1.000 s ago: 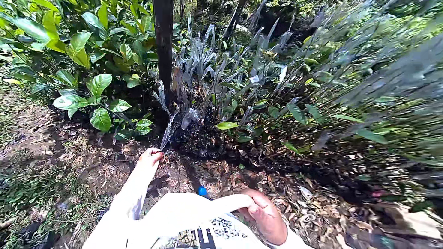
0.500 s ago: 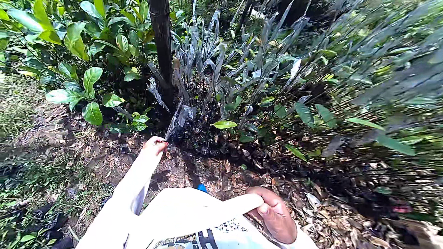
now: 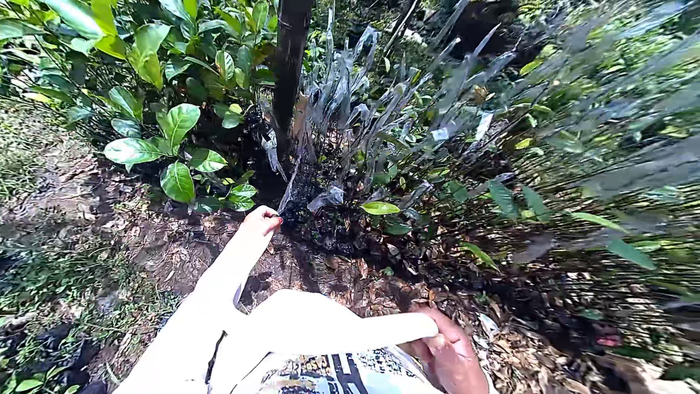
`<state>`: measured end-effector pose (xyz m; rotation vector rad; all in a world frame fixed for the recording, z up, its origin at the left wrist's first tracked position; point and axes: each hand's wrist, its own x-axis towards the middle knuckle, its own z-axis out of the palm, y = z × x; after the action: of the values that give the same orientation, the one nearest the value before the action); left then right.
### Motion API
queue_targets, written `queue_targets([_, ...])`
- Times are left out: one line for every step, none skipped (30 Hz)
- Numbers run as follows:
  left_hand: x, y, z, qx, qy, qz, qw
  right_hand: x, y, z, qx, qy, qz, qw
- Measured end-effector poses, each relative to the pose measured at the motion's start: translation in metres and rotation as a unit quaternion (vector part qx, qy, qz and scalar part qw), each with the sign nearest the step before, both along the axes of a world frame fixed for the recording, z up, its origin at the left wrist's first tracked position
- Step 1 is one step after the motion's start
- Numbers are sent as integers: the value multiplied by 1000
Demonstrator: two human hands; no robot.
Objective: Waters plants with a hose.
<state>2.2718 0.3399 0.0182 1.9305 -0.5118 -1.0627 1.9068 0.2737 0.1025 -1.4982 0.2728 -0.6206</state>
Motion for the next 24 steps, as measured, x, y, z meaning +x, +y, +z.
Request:
queue_targets([4, 0, -1, -2, -1, -2, 1000, 3, 4, 1, 2, 4, -2, 1000])
queue_targets([8, 1, -3, -6, 0, -2, 1000, 5, 8, 2, 7, 7, -4, 1000])
queue_targets([11, 1, -5, -9, 3, -3, 1000, 7, 11, 3, 10, 14, -10, 1000])
queue_targets([14, 1, -5, -8, 7, 0, 1000, 9, 15, 4, 12, 23, -21, 999])
queue_targets([16, 1, -7, -7, 10, 4, 1000, 11, 19, 6, 11, 34, -34, 999])
queue_targets([18, 1, -9, -9, 11, 6, 1000, 12, 21, 6, 10, 37, -40, 998])
queue_targets([20, 0, -13, -11, 11, 7, 1000, 14, 23, 5, 11, 34, -41, 998])
queue_targets([22, -1, -15, -13, 13, 9, 1000, 15, 25, 4, 11, 31, -42, 999])
queue_targets([23, -2, -16, -15, 17, 12, 1000, 16, 27, 3, 13, 30, -43, 999])
queue_targets([23, -2, -16, -17, 19, 14, 1000, 16, 29, 3, 14, 29, -45, 998])
queue_targets([25, -3, -17, -16, 22, 12, 1000, 17, 32, 3, 16, 29, -47, 998])
queue_targets([25, -4, -17, -14, 24, 9, 1000, 18, 34, 2, 19, 28, -50, 998])
queue_targets([26, -5, -18, -10, 25, 4, 1000, 18, 36, 2, 21, 29, -53, 998])
queue_targets([27, -5, -19, -7, 25, -4, 1000, 19, 37, 1, 22, 30, -56, 998])
queue_targets([27, -5, -19, -6, 24, -13, 1000, 18, 39, 1, 23, 30, -59, 998])
queue_targets([27, -5, -20, -4, 23, -23, 999, 18, 40, 0, 24, 31, -60, 997])
queue_targets([27, -4, -21, -2, 21, -31, 999, 18, 41, 0, 24, 30, -62, 997])
queue_targets([27, -4, -21, -1, 18, -33, 999, 18, 42, -1, 22, 30, -62, 997])
queue_targets([26, -4, -22, -1, 18, -31, 999, 17, 43, -2, 23, 29, -63, 997])
queue_targets([24, -5, -21, 0, 22, -29, 999, 17, 43, -2, 25, 28, -65, 997])
queue_targets([23, -6, -20, 3, 24, -28, 999, 17, 44, -2, 26, 26, -66, 997])
queue_targets([23, -6, -20, 5, 25, -26, 999, 16, 44, -2, 25, 25, -66, 997])
queue_targets([22, -6, -20, 6, 27, -25, 999, 16, 44, -3, 23, 23, -66, 997])
queue_targets([21, -6, -20, 5, 29, -24, 999, 15, 44, -3, 19, 24, -67, 997])
